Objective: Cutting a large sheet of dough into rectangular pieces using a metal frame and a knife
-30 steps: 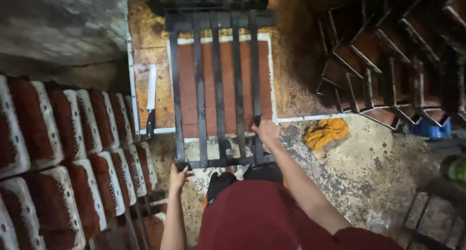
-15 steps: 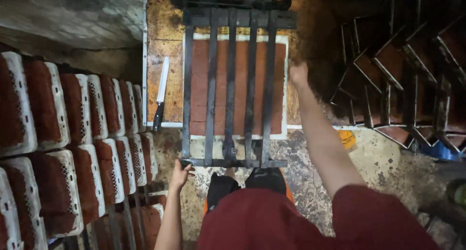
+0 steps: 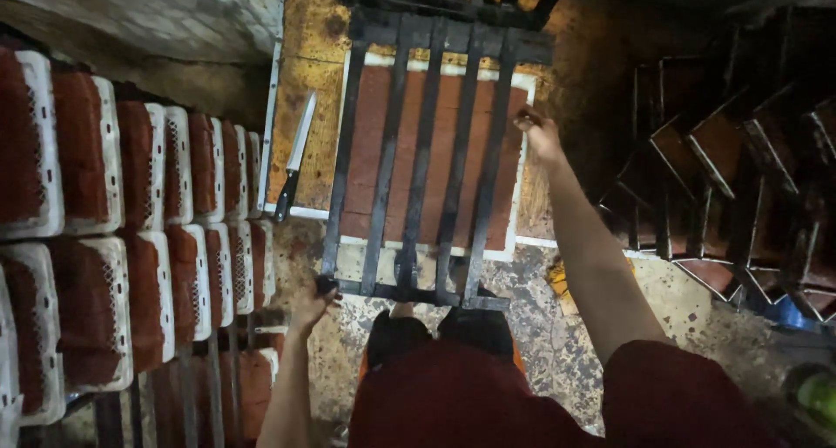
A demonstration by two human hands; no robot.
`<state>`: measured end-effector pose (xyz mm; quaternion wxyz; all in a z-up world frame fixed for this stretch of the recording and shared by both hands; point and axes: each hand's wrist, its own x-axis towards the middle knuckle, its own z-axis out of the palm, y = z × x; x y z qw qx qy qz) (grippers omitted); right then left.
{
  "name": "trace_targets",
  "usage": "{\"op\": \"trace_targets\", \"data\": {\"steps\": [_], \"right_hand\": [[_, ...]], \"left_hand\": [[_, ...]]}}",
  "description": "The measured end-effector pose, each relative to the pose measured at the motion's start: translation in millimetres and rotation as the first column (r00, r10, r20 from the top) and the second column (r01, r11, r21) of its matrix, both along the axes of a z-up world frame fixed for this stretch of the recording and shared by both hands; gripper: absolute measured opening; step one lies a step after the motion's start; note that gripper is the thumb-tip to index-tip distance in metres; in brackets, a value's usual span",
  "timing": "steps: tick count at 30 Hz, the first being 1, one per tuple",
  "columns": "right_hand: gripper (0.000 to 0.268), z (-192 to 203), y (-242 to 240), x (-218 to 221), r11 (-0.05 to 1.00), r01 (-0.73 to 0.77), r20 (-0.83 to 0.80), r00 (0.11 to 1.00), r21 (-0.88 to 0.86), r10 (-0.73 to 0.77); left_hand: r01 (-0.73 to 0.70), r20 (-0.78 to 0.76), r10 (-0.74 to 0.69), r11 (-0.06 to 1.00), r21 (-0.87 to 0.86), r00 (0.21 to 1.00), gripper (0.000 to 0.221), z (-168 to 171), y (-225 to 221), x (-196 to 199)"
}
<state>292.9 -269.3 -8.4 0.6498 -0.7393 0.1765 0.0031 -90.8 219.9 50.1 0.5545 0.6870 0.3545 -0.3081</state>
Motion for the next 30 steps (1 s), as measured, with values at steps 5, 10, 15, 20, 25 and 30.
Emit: {"op": "trace_targets", "data": {"steps": [5, 10, 15, 20, 25, 30], "right_hand": [[0.076, 117, 52, -46, 0.58, -0.473, -0.412, 0.878, -0.663, 0.244], [0.094, 130, 175, -182, 0.161, -0.575, -0.34, 0.662, -0.802, 0.668], [0.149, 63, 232, -250, 0.308, -0.675, -0.117, 0.506, -0.67, 0.855], [0.117, 56, 230, -249, 0.196, -0.517, -0.16, 0.565, -0.833, 0.809], [0.118, 74, 244, -250, 0.106, -0.469, -0.266, 0.656, -0.877, 0.707], [0.126, 94, 246, -229, 0.087, -0.547, -0.379, 0.677, -0.832, 0.63]], "left_hand": [[-0.139, 0.157, 0.152, 0.986, -0.095, 0.976, 0.046, 19, 1, -4], [-0.178, 0.116, 0.19, 0.978, -0.107, 0.975, 0.047, 38, 1, -5], [0.338, 0.036, -0.347, 0.929, 0.147, 0.937, 0.045, 31, -4, -3], [0.095, 0.017, -0.094, 0.995, -0.032, 0.995, 0.064, 43, 8, 11], [0.29, 0.027, -0.341, 0.837, 0.464, 0.94, 0.063, 15, 66, 72], [0.217, -0.019, -0.407, 0.448, 0.867, 0.913, 0.092, 52, 41, 170]]}}
